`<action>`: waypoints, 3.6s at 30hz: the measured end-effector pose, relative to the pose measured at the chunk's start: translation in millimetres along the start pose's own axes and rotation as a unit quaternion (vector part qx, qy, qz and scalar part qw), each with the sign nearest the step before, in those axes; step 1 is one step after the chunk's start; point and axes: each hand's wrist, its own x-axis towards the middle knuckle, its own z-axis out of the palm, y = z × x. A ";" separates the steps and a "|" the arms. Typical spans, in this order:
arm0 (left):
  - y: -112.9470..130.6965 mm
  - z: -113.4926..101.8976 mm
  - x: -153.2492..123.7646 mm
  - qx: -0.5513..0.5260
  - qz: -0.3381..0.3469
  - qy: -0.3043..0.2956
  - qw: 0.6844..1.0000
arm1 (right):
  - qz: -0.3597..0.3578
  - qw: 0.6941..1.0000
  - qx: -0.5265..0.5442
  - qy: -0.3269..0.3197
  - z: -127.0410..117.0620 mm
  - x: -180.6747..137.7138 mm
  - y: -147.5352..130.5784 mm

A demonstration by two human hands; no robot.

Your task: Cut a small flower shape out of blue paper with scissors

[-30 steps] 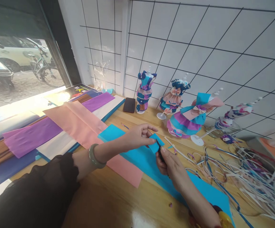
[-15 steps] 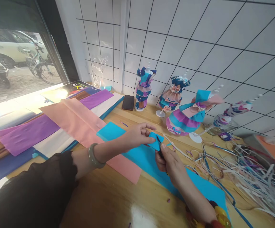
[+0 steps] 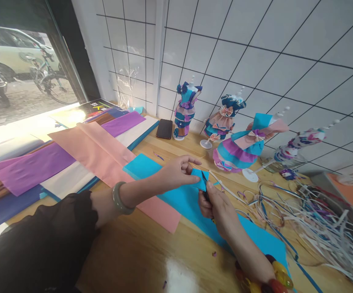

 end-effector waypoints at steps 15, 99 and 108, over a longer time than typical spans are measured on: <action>-1.5 -3.5 1.5 -0.003 -0.020 -0.017 1.000 | -0.003 1.000 -0.021 -0.011 1.4 -2.3 -1.9; -1.4 14.6 -6.3 -0.055 0.039 -0.002 0.998 | -0.065 0.995 0.075 -0.021 3.0 -3.4 4.9; -3.1 14.2 -6.6 -0.067 0.029 0.001 0.997 | -0.062 0.995 0.078 -0.007 4.3 -3.3 4.2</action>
